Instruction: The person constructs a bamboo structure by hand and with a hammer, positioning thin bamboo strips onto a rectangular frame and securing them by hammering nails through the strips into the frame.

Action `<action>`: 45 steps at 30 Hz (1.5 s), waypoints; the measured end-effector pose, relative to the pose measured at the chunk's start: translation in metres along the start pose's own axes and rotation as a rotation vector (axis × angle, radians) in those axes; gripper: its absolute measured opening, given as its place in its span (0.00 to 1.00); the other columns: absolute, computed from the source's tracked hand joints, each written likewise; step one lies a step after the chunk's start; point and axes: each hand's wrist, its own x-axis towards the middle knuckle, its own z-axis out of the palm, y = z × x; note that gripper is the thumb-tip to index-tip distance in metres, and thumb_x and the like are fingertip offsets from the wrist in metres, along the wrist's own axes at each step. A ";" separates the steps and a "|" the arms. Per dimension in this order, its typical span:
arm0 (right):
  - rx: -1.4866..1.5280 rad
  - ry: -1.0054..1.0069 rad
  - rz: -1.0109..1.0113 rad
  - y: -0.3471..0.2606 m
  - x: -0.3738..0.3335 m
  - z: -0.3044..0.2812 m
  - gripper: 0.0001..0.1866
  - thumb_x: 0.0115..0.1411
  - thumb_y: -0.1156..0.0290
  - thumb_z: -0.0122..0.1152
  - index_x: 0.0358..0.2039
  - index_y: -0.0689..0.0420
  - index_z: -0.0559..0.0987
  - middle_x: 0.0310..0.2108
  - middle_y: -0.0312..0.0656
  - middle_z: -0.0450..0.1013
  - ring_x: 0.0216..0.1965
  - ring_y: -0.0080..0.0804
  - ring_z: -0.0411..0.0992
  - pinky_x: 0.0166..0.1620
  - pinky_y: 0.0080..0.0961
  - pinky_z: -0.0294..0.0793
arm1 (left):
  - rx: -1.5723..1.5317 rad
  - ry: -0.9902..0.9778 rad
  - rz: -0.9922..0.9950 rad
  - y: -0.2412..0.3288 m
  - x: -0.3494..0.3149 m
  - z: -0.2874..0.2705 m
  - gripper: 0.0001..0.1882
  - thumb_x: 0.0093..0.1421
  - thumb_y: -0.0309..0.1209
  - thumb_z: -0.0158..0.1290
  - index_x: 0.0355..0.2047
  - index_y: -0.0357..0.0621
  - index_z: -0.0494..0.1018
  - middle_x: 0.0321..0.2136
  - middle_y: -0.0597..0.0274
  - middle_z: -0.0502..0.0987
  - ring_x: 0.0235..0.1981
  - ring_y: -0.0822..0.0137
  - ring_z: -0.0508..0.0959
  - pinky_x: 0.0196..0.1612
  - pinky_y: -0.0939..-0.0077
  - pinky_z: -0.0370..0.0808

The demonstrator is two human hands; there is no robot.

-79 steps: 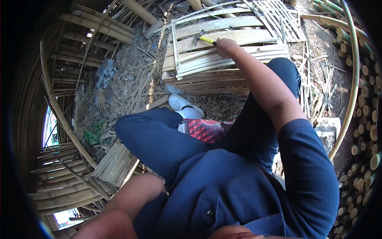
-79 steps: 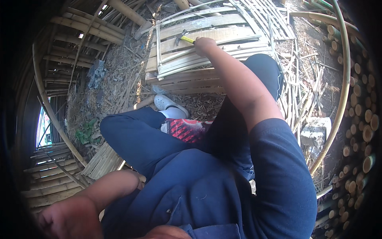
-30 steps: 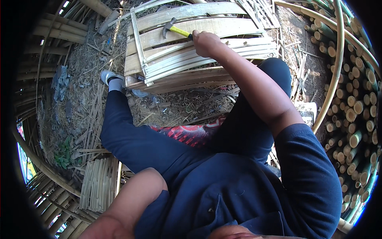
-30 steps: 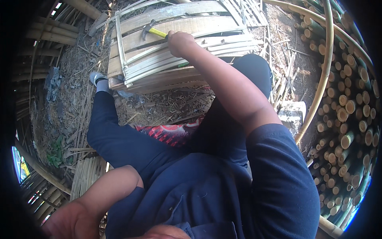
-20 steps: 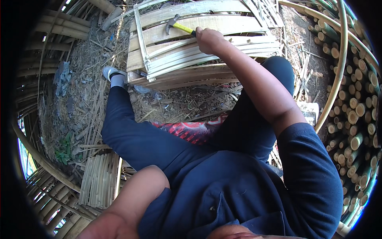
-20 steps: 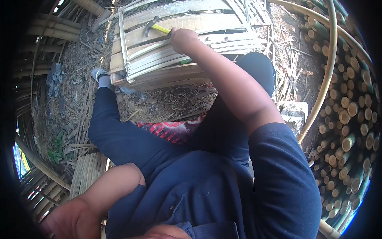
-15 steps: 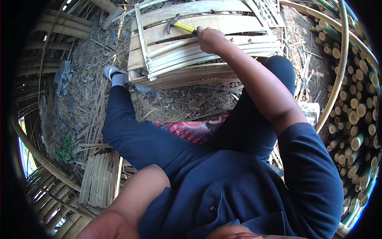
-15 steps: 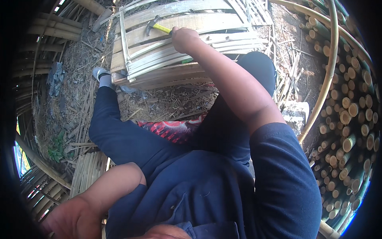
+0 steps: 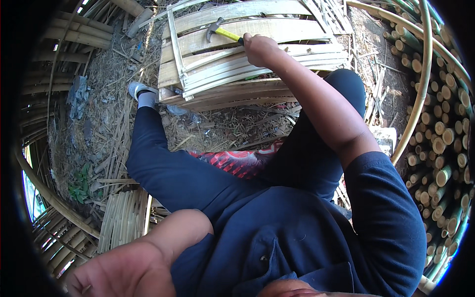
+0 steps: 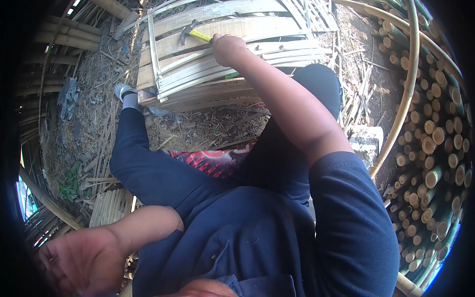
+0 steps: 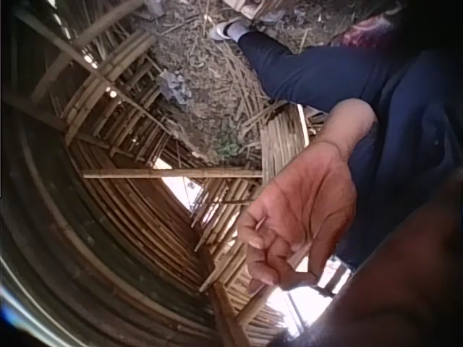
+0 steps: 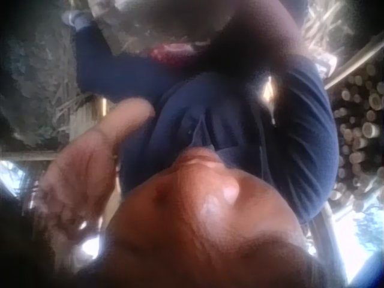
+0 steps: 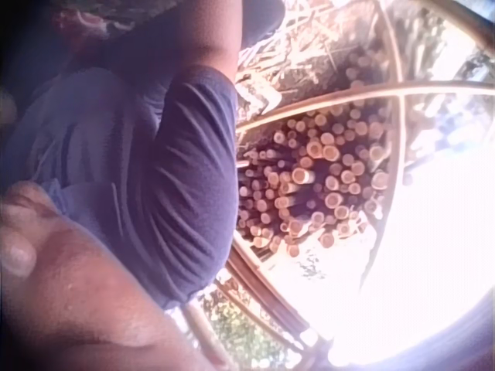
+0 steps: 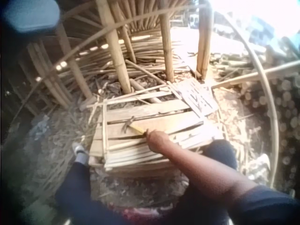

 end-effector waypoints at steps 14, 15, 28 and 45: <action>0.004 0.015 -0.028 -0.008 0.001 -0.003 0.15 0.63 0.75 0.50 0.50 0.64 0.71 0.43 0.56 0.77 0.45 0.51 0.79 0.47 0.42 0.79 | -0.371 0.042 -1.406 -0.061 -0.106 0.024 0.41 0.67 0.31 0.58 0.72 0.30 0.48 0.44 0.66 0.74 0.55 0.71 0.69 0.58 0.66 0.66; 0.011 0.014 -0.031 -0.008 0.000 -0.002 0.15 0.63 0.75 0.49 0.50 0.64 0.71 0.43 0.57 0.77 0.45 0.52 0.79 0.47 0.42 0.79 | -0.365 0.045 -1.401 -0.060 -0.105 0.025 0.41 0.67 0.31 0.58 0.72 0.30 0.48 0.44 0.66 0.74 0.55 0.71 0.69 0.58 0.66 0.66; -0.022 0.028 -0.041 -0.005 0.001 0.000 0.15 0.63 0.75 0.51 0.50 0.64 0.70 0.42 0.57 0.77 0.44 0.52 0.79 0.47 0.42 0.79 | -0.430 0.118 -1.331 -0.060 -0.106 0.025 0.43 0.65 0.25 0.59 0.72 0.28 0.46 0.42 0.59 0.81 0.45 0.76 0.76 0.54 0.77 0.70; -0.033 0.008 -0.028 -0.005 0.002 0.001 0.15 0.64 0.74 0.51 0.50 0.63 0.69 0.43 0.57 0.77 0.45 0.52 0.79 0.47 0.42 0.79 | -0.457 0.058 -1.274 -0.054 -0.102 0.024 0.42 0.64 0.25 0.60 0.71 0.29 0.47 0.41 0.59 0.81 0.44 0.77 0.76 0.55 0.79 0.69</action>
